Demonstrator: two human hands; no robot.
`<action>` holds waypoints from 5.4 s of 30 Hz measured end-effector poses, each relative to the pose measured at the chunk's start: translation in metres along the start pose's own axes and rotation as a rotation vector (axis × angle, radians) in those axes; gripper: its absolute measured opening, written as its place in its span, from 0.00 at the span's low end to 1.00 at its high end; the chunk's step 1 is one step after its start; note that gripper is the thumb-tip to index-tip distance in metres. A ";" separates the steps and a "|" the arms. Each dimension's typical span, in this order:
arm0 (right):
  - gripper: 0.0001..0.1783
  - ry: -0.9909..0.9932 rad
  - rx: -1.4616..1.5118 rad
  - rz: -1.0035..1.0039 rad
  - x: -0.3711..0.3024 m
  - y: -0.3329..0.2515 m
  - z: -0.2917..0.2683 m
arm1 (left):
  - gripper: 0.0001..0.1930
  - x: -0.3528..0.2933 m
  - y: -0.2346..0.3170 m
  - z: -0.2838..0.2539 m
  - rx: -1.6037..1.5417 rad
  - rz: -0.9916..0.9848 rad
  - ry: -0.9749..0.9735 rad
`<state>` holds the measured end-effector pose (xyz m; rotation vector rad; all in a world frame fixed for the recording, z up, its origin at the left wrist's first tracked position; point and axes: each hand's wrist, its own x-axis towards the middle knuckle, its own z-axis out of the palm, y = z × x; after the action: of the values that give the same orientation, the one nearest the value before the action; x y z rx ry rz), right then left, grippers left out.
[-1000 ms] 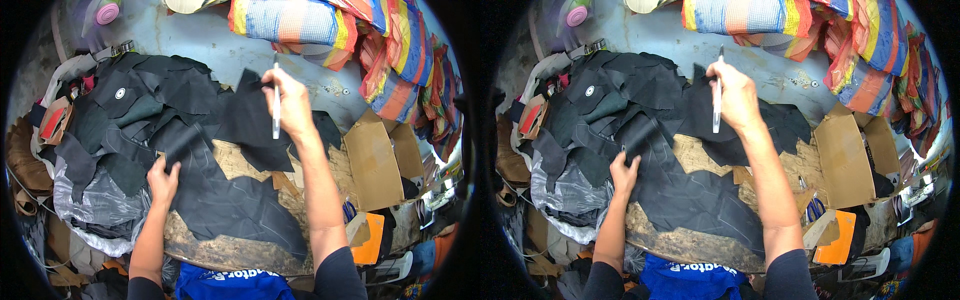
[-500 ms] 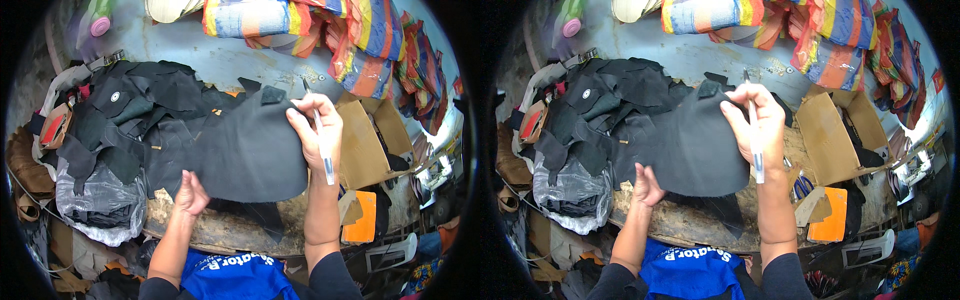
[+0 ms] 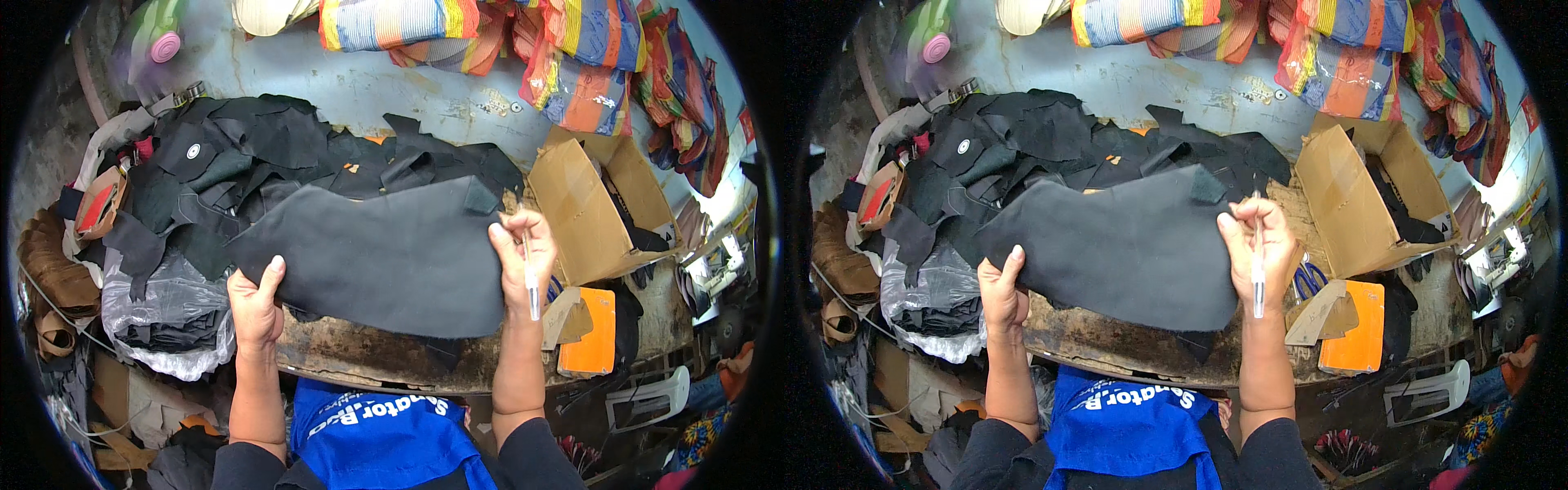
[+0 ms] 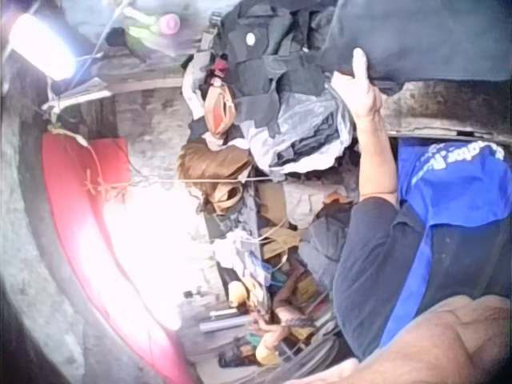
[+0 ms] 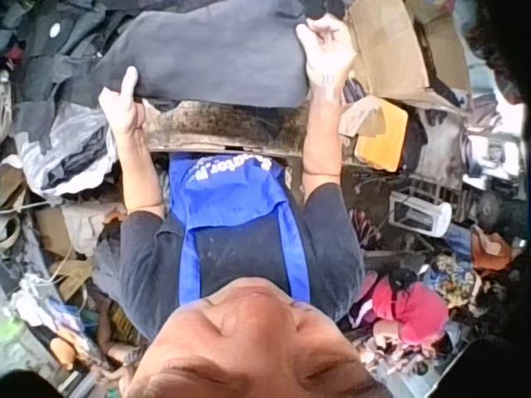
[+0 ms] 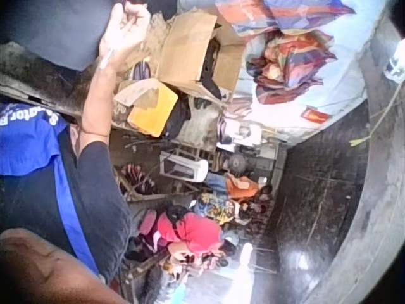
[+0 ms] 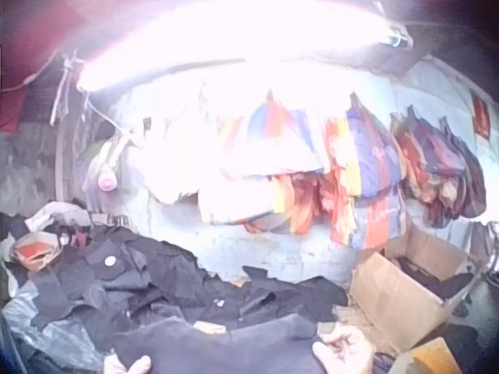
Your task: The person places cardboard pattern pieces on a large sheet of black fabric and traces their outlines with a white marker. The person repositions the patterns multiple times to mark several sections of the fabric.
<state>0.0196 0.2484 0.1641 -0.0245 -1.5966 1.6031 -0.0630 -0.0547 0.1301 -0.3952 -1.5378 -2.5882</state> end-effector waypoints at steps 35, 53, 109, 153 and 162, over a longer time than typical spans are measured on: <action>0.10 -0.594 -0.838 -0.044 -0.045 0.125 0.079 | 0.06 -0.083 -0.053 -0.105 0.793 -0.088 -0.559; 0.17 0.012 -1.095 0.241 0.039 0.130 -0.016 | 0.11 -0.080 -0.057 -0.089 0.757 -0.271 -0.236; 0.11 -0.426 0.203 0.591 0.008 0.123 0.124 | 0.41 0.220 -0.135 -0.095 0.947 -0.241 0.319; 0.09 -0.489 0.377 0.717 0.022 0.096 0.138 | 0.31 0.163 -0.004 -0.017 0.079 -0.163 -0.337; 0.08 -0.533 0.228 0.697 0.023 0.091 0.137 | 0.32 0.185 -0.029 -0.039 0.294 -0.058 -0.102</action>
<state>-0.1200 0.1662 0.1264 -0.0373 -1.9110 2.4849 -0.2538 -0.0671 0.1383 -0.4631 -1.9550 -2.3605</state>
